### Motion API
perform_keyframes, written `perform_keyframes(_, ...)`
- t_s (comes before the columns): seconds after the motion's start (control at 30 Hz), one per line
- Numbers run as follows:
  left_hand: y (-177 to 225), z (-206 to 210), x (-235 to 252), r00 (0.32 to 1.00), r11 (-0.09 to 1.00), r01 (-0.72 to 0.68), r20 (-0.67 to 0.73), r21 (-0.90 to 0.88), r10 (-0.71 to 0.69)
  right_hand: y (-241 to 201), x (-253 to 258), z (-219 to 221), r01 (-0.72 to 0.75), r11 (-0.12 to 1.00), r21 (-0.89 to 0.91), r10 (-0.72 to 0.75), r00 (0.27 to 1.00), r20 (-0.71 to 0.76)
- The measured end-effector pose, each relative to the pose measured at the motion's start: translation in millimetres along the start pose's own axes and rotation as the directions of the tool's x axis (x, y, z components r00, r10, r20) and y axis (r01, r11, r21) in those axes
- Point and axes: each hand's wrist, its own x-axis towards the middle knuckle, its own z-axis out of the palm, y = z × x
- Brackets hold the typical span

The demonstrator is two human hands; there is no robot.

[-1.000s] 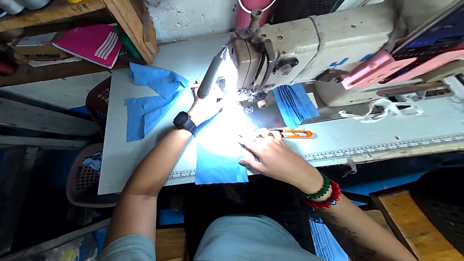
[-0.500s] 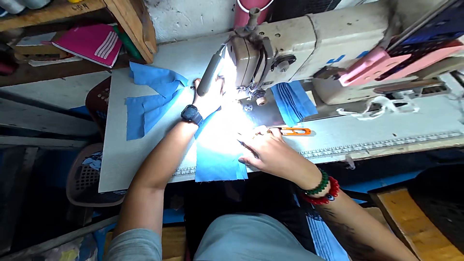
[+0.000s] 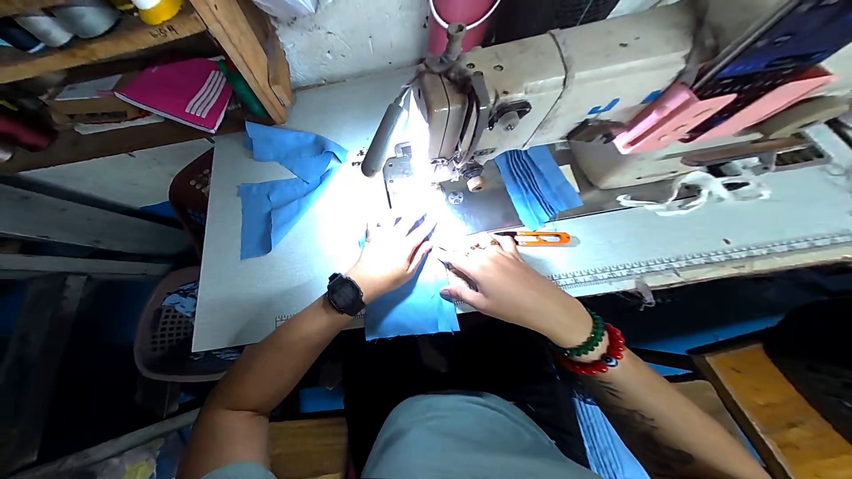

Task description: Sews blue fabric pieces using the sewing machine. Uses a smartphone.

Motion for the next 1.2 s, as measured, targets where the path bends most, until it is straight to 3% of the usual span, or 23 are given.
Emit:
perform_keyframes(0.2, -4, -3, 4, 0.999, 0.998, 0.04, 0.011, -0.052, -0.04, 6, 6, 4, 0.01, 0.999, 0.044, -0.006, 0.995, -0.097)
perform_keyframes(0.3, -8, -8, 10, 0.998, 0.998, 0.041, 0.056, -0.052, -0.038, 6, 9, 4, -0.004, 1.0, 0.031, 0.007, 0.995, -0.096)
perform_keyframes(0.63, -24, -9, 21, 0.999, 0.998, -0.046, 0.023, -0.047, 0.047, -2, 11, 9, -0.05, 0.999, -0.016, 0.047, 0.99, -0.137)
perform_keyframes(1.2, -32, -4, 26, 0.999, 0.999, -0.035, 0.023, -0.002, 0.035, -5, 15, 6, -0.045, 0.996, -0.084, 0.032, 0.989, -0.148)
